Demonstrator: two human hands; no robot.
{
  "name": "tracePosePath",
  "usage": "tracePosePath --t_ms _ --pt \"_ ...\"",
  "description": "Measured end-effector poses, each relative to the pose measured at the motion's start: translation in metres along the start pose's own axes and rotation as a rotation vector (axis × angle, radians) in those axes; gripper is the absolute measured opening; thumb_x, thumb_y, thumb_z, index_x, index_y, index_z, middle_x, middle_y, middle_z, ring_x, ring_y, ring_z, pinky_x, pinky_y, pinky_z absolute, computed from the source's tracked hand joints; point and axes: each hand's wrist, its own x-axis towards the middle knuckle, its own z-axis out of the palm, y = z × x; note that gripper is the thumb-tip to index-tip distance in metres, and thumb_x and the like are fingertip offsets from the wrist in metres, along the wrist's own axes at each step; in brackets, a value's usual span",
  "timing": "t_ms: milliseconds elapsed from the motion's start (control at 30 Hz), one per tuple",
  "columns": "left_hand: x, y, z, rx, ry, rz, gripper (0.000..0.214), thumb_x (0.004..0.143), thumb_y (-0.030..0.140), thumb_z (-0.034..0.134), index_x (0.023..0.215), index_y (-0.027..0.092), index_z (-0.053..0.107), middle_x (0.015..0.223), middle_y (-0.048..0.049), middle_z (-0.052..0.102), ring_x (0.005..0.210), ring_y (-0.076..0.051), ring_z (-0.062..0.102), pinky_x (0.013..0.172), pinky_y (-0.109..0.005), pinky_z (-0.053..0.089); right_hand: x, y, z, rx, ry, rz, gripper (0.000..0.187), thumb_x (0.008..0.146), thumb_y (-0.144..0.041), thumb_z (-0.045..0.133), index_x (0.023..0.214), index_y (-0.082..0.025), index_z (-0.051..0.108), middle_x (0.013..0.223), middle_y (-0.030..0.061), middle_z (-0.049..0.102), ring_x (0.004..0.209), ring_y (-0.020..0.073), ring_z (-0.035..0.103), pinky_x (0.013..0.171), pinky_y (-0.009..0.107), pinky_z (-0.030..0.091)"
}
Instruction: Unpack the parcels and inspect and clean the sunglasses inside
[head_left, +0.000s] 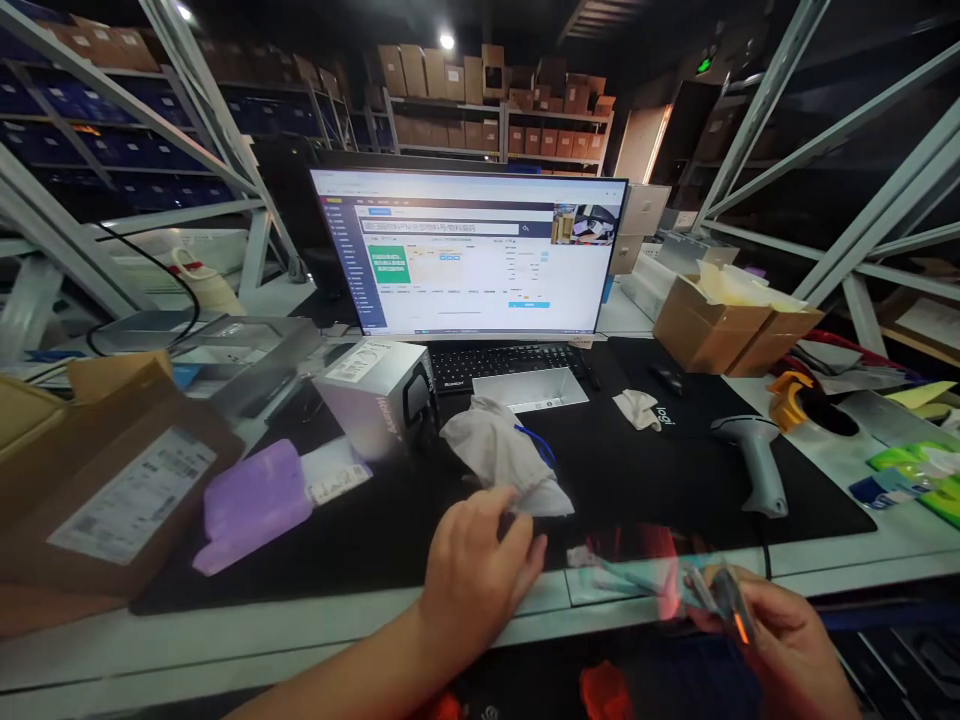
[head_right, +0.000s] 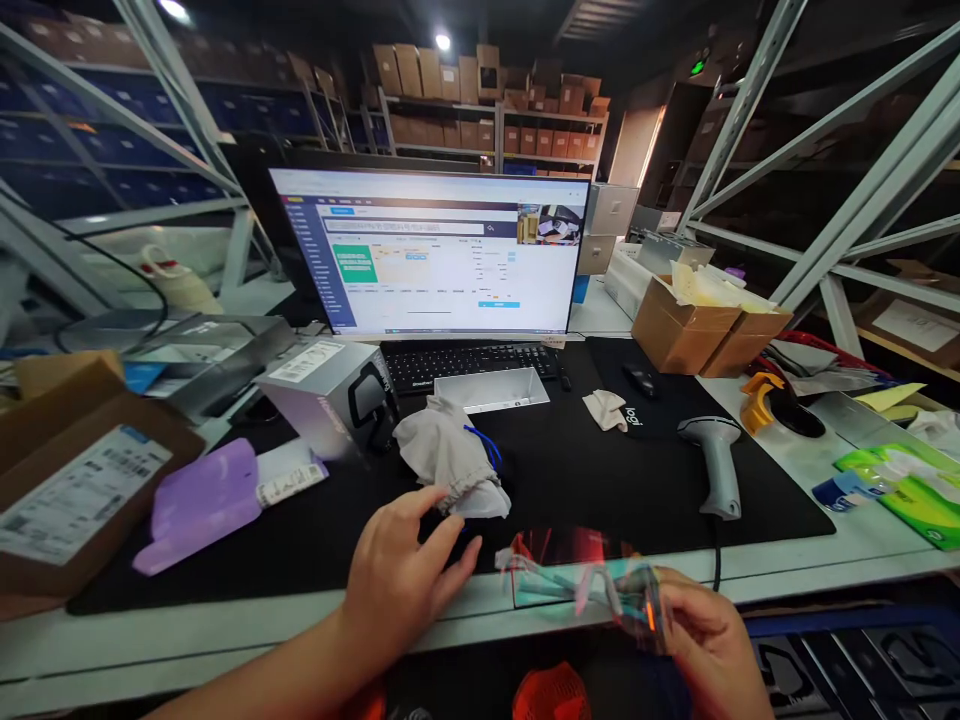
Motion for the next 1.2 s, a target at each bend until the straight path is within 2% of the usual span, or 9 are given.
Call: tracePosePath --t_ms 100,233,367,533,667,833,933,1067,1200 --pt "0.006 0.001 0.012 0.078 -0.059 -0.107 0.012 0.089 0.021 0.063 0.099 0.015 0.065 0.110 -0.0155 0.064 0.090 -0.028 0.063 0.073 -0.039 0.056 -0.007 0.008 0.009 -0.084 -0.113 -0.028 0.019 0.080 -0.040 0.079 0.084 -0.022 0.083 0.095 0.0123 0.078 0.087 0.0296 0.075 0.074 0.032 0.064" --pt "0.018 -0.005 0.016 0.056 -0.100 -0.175 0.011 0.092 0.014 0.056 0.087 0.018 0.065 0.104 -0.0113 0.068 0.084 -0.024 0.064 0.065 -0.034 0.054 -0.010 0.025 0.033 -0.046 0.031 -0.046 0.017 0.084 -0.035 0.076 0.098 -0.026 0.082 0.107 0.0112 0.077 0.100 0.0321 0.073 0.084 0.037 0.063" --pt "0.029 -0.010 0.010 -0.224 -0.118 -0.269 0.017 0.094 0.011 0.051 0.086 0.019 0.063 0.100 -0.0083 0.067 0.086 -0.021 0.065 0.072 -0.032 0.054 -0.008 0.028 0.057 -0.013 0.153 -0.062 0.020 0.084 -0.036 0.077 0.100 -0.025 0.082 0.111 0.0117 0.076 0.096 0.0327 0.074 0.083 0.041 0.064" --pt "0.039 -0.013 -0.003 -0.498 -0.157 -0.347 0.019 0.097 0.015 0.047 0.084 0.019 0.059 0.097 -0.0071 0.063 0.085 -0.019 0.061 0.076 -0.032 0.050 0.004 0.008 0.084 -0.083 0.225 -0.178 0.019 0.086 -0.034 0.075 0.100 -0.023 0.081 0.107 0.0108 0.077 0.093 0.0290 0.075 0.081 0.039 0.065" --pt "0.035 -0.017 -0.011 -0.655 -0.157 -0.405 0.024 0.101 0.019 0.043 0.082 0.019 0.058 0.096 -0.0060 0.059 0.089 -0.018 0.060 0.080 -0.031 0.049 0.010 -0.011 0.090 -0.313 0.130 -0.439 0.014 0.089 -0.027 0.069 0.097 -0.026 0.080 0.100 0.0070 0.078 0.089 0.0253 0.076 0.077 0.033 0.065" --pt "0.026 -0.022 -0.013 -0.654 -0.121 -0.410 0.024 0.101 0.020 0.042 0.083 0.019 0.057 0.097 -0.0060 0.056 0.091 -0.018 0.060 0.083 -0.031 0.048 0.008 -0.026 0.085 -0.499 -0.073 -0.681 0.021 0.090 -0.014 0.064 0.101 -0.026 0.077 0.109 0.0059 0.077 0.092 0.0224 0.076 0.080 0.028 0.065" --pt "0.022 -0.021 -0.011 -0.623 -0.151 -0.335 0.023 0.100 0.019 0.042 0.081 0.020 0.055 0.096 -0.0062 0.055 0.085 -0.017 0.059 0.080 -0.030 0.049 0.005 -0.031 0.094 -0.538 0.056 -0.706 0.027 0.090 -0.012 0.063 0.109 -0.026 0.076 0.112 0.0066 0.077 0.094 0.0238 0.076 0.082 0.032 0.065" --pt "0.017 -0.017 -0.008 -0.655 -0.216 -0.294 0.021 0.099 0.016 0.042 0.082 0.020 0.054 0.099 -0.0075 0.055 0.085 -0.017 0.059 0.080 -0.031 0.051 0.000 -0.031 0.117 -0.498 0.302 -0.604 0.021 0.091 -0.020 0.065 0.105 -0.027 0.078 0.103 0.0054 0.079 0.087 0.0245 0.077 0.076 0.033 0.066" --pt "0.005 -0.019 -0.009 -0.659 -0.195 -0.282 0.020 0.098 0.017 0.044 0.081 0.020 0.054 0.105 -0.0093 0.051 0.089 -0.019 0.057 0.082 -0.033 0.052 0.000 -0.021 0.132 -0.457 0.311 -0.584 0.021 0.091 -0.019 0.064 0.106 -0.026 0.079 0.101 0.0057 0.079 0.086 0.0250 0.077 0.075 0.034 0.067"
